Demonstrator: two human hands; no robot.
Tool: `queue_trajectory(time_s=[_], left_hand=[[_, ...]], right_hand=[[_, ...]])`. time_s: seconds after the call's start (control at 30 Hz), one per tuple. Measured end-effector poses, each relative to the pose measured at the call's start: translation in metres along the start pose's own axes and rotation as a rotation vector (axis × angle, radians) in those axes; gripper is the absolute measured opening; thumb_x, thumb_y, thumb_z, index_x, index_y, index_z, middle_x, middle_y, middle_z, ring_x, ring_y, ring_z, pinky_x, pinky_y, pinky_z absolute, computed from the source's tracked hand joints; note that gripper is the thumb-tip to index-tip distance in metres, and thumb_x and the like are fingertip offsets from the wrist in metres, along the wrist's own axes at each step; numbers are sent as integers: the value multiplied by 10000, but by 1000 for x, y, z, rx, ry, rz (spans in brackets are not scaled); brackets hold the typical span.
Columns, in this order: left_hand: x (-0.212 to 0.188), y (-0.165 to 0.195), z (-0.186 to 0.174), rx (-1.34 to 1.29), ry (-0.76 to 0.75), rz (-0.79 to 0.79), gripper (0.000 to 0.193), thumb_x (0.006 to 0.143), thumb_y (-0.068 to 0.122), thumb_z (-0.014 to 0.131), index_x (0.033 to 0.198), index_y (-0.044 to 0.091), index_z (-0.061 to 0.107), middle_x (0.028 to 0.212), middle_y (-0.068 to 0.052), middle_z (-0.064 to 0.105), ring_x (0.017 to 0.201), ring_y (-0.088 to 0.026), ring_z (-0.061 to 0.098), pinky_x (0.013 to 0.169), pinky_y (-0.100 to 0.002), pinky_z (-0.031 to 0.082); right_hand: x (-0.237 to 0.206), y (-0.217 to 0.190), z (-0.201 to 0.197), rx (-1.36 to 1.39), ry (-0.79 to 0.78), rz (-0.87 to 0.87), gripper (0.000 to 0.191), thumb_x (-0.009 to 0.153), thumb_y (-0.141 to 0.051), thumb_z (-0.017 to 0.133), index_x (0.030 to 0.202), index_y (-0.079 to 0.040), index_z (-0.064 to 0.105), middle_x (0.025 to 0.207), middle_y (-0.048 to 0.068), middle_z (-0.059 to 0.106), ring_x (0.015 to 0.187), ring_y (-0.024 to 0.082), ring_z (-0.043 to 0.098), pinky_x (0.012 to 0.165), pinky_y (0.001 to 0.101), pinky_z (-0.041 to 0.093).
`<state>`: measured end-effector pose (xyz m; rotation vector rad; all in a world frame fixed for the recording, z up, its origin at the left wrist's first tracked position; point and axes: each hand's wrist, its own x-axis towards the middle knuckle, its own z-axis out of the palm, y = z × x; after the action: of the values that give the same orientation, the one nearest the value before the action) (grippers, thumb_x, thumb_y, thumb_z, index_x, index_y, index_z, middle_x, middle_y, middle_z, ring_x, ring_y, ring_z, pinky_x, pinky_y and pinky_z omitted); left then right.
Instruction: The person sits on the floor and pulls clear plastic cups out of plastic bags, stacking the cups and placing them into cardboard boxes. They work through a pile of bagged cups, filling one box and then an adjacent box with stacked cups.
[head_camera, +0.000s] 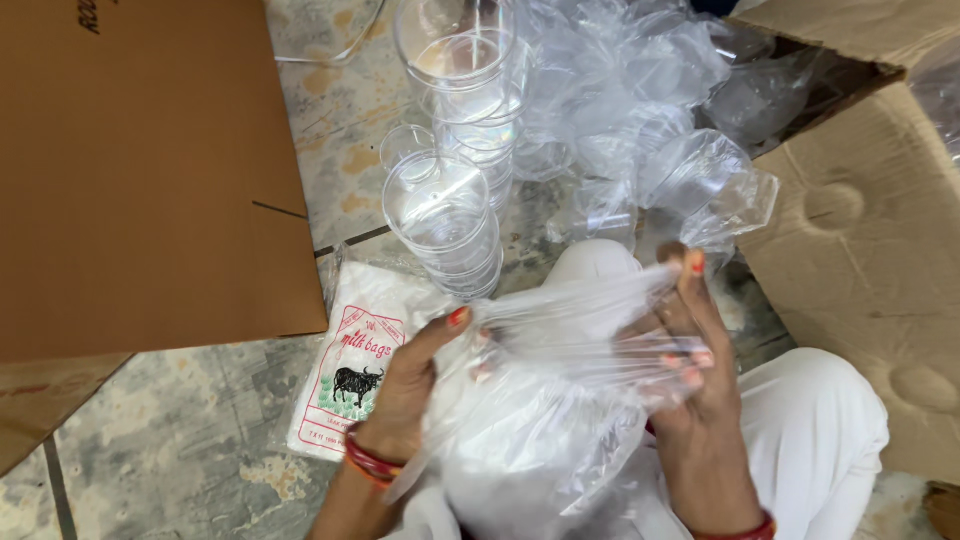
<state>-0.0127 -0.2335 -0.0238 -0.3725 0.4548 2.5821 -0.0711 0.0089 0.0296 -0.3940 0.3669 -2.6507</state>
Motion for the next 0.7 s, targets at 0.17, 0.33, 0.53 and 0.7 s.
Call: queue_trajectory(time_s=[0.17, 0.33, 0.53, 0.7], left_hand=[[-16, 69, 2, 379, 331, 524, 292, 847, 93, 582, 1134, 44, 605, 999, -77, 705, 923, -202, 702, 819, -377, 610], [37, 110, 8, 1059, 402, 956, 204, 1038, 83, 598, 1176, 13, 730, 1082, -64, 710, 861, -117, 584, 724, -302, 474], [69, 108, 4, 1212, 652, 681, 370, 1055, 184, 558, 1359, 90, 746, 962, -59, 717, 798, -131, 502, 689, -295, 448], [42, 81, 18, 1040, 232, 791, 446, 948, 53, 519, 1385, -5, 582, 1293, -80, 655, 1140, -106, 624, 1017, -268, 484]], right_hand=[[39, -4, -6, -164, 369, -11, 487, 906, 76, 644, 1339, -98, 506, 917, 33, 627, 758, 124, 625, 678, 251, 533], [106, 38, -36, -905, 305, -191, 471, 973, 161, 625, 1369, -69, 514, 1110, 81, 644, 863, 111, 594, 611, 213, 425], [112, 81, -76, -1298, 426, -154, 364, 1067, 31, 466, 1383, -72, 614, 1309, 92, 669, 1064, 148, 653, 780, 259, 542], [81, 76, -50, -1321, 304, -212, 390, 1117, -70, 370, 1453, -49, 567, 1447, 110, 613, 1352, 194, 553, 1165, 299, 394]])
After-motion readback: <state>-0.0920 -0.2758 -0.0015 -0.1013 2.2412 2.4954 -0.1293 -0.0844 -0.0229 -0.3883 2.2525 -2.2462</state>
